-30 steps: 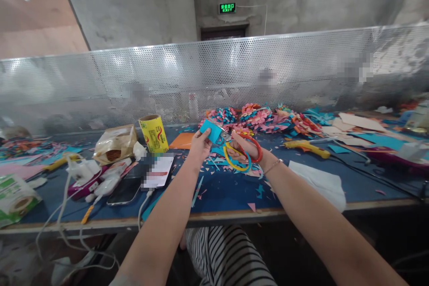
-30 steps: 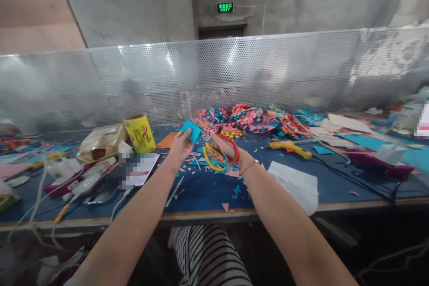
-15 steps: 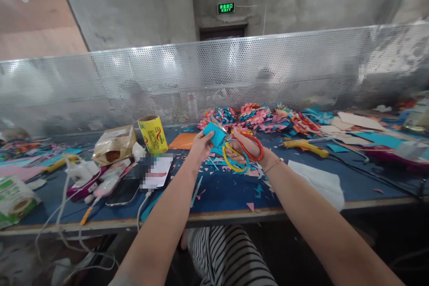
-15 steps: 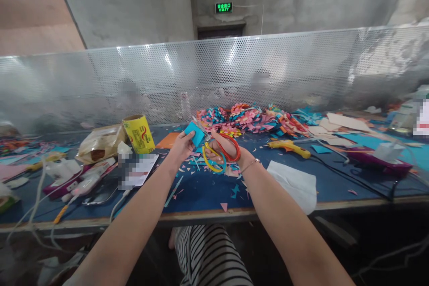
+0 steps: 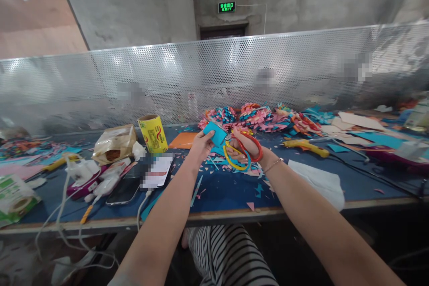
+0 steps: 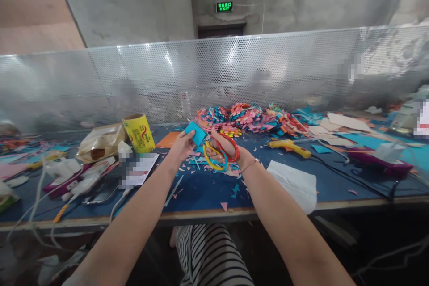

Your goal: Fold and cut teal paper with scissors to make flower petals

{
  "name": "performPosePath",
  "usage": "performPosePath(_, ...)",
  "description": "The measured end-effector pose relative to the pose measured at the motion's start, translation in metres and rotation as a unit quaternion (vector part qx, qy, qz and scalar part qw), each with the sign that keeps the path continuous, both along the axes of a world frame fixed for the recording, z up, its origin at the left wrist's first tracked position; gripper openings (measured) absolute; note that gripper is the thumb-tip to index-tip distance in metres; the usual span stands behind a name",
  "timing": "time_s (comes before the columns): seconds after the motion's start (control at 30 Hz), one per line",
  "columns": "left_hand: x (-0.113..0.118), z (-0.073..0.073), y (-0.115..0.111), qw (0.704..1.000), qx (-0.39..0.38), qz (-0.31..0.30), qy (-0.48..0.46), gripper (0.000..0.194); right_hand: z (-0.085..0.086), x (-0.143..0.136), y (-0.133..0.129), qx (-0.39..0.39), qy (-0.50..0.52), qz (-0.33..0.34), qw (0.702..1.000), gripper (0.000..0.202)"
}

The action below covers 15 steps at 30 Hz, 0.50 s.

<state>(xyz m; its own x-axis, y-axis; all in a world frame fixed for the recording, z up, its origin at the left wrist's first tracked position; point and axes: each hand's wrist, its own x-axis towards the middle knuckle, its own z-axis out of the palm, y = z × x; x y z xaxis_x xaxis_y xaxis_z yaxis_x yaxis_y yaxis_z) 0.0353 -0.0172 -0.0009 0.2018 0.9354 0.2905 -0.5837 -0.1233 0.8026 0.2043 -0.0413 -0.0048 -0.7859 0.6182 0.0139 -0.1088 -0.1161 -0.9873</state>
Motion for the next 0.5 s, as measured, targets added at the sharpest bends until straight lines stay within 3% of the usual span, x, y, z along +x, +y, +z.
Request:
performPosePath(0.23, 0.003, 0.001, -0.003, 0.999, -0.001, -0.015, 0.047, 0.026, 0.01, 0.003, -0.011, -0.029, -0.015, -0.003, 0.999, 0.065)
performPosePath(0.5, 0.003, -0.002, -0.001, 0.999, -0.016, -0.003, 0.047, 0.026, 0.006, -0.002, 0.0, -0.023, -0.032, -0.051, 0.998, 0.065)
